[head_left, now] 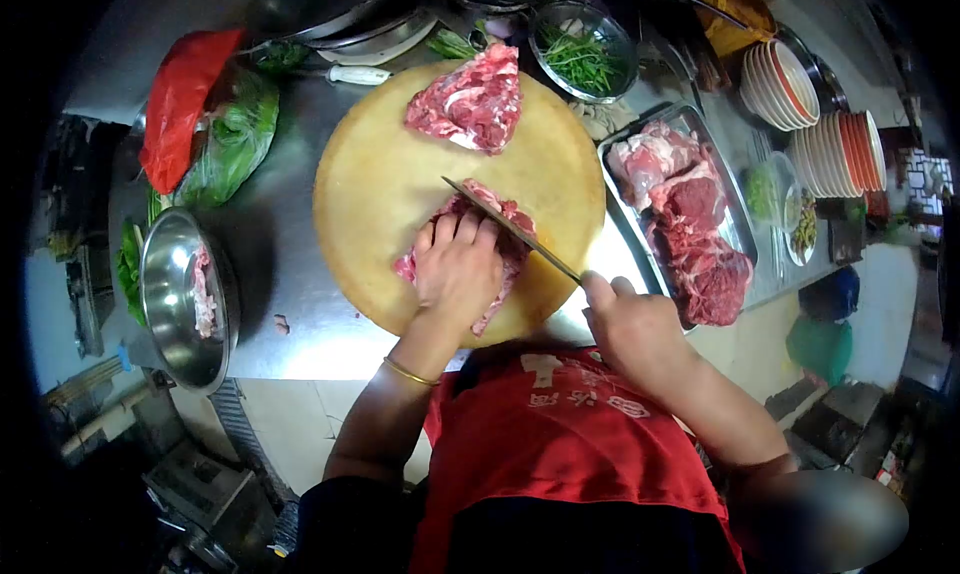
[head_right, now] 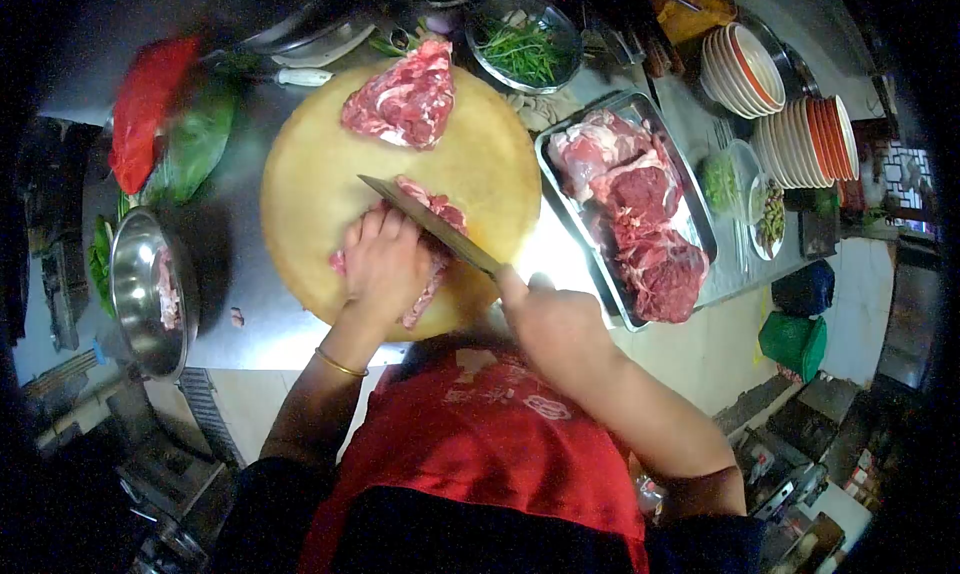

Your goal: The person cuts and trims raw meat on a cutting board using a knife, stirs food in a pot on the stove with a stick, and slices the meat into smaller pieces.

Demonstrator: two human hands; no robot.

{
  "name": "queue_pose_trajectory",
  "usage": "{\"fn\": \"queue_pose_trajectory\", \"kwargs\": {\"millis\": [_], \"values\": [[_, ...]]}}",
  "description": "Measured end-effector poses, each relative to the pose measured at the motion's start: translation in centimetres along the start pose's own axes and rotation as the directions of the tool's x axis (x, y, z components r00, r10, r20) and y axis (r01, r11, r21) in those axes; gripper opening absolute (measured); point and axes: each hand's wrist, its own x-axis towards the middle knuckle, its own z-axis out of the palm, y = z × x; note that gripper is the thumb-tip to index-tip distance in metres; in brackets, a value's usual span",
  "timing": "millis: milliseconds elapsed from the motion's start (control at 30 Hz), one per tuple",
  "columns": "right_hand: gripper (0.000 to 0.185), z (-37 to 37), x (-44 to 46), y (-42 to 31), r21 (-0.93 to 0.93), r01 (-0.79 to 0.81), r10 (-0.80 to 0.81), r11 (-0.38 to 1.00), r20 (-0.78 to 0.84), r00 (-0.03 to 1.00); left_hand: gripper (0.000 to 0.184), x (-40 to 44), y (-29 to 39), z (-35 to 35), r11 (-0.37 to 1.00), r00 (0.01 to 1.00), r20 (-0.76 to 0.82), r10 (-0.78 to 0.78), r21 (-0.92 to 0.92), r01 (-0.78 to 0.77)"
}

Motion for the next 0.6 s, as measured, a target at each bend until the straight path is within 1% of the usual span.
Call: {"fn": "queue_pose_trajectory", "kwargs": {"millis": [33,67,100,133,167,200,233,300,333,367,433,467,500,567,600], "values": [[0.032,0.3,0.7,0.0,-0.034,0.0,0.001,0.999,0.031,1.0,0.038,0.0,0.0,-0.1,1.0,0.999,0.041,0.001,0.012,-0.001],[0.03,0.9,1.6,0.3,0.042,0.019,-0.018,0.999,-0.018,1.0,0.038,-0.1,0.0,0.0,1.0,0.999,0.049,0.007,0.011,-0.008],[0.03,1.5,2.0,0.6,0.047,0.008,-0.007,0.999,-0.018,1.0,0.036,-0.1,-0.1,0.1,1.0,1.0,0.0,0.022,0.013,-0.022],[0.028,1.9,2.4,0.9,0.095,0.028,-0.026,0.995,-0.026,0.999,0.034,0.0,-0.2,0.2,0.999,0.998,-0.053,0.033,0.016,-0.032],[0.027,2.0,2.6,1.1,0.139,0.054,-0.05,0.989,-0.032,0.998,0.034,0.0,-0.2,0.2,0.999,0.998,-0.053,0.032,0.015,-0.032],[0.027,1.1,2.2,1.4,0.221,0.032,-0.031,0.975,-0.007,1.0,0.034,-0.2,-0.3,0.1,0.998,0.997,-0.062,0.04,-0.039,-0.042],[0.027,0.5,2.1,1.7,0.215,0.038,-0.038,0.976,-0.003,0.999,0.034,-0.1,-0.3,0.2,0.994,0.996,-0.074,0.042,-0.095,-0.049],[0.028,-0.2,2.0,2.1,0.21,-0.043,0.013,0.977,0.144,0.99,0.035,0.0,-0.5,0.4,0.993,0.993,-0.112,0.042,-0.105,-0.054],[0.026,-0.1,2.6,2.0,0.213,-0.042,0.011,0.976,0.142,0.99,0.035,0.0,-0.5,0.4,0.991,0.988,-0.141,0.06,-0.109,-0.075],[0.026,0.8,3.6,2.0,0.216,-0.044,0.013,0.975,0.147,0.989,0.035,0.0,-0.5,0.4,0.991,0.989,-0.136,0.06,-0.111,-0.075],[0.024,3.6,6.0,1.6,0.212,0.01,-0.02,0.977,0.044,0.999,0.036,0.1,-0.7,0.3,0.991,0.993,-0.119,0.023,-0.128,-0.039],[0.022,4.1,6.8,1.4,0.228,0.062,-0.056,0.972,-0.035,0.998,0.036,0.1,-0.7,0.1,0.992,0.993,-0.119,0.024,-0.12,-0.038],[0.022,3.6,6.5,1.4,0.232,0.064,-0.057,0.971,-0.038,0.998,0.033,0.1,-0.6,0.0,0.992,0.991,-0.133,0.024,-0.121,-0.041],[0.023,2.0,5.3,1.3,0.193,-0.02,-0.013,0.981,0.167,0.986,0.029,-0.1,-0.6,0.0,0.991,0.989,-0.145,0.023,-0.125,-0.041],[0.023,1.8,5.0,1.5,0.187,-0.01,-0.021,0.982,0.165,0.986,0.032,0.0,-0.6,0.2,0.991,0.987,-0.158,0.033,-0.125,-0.053]]}}
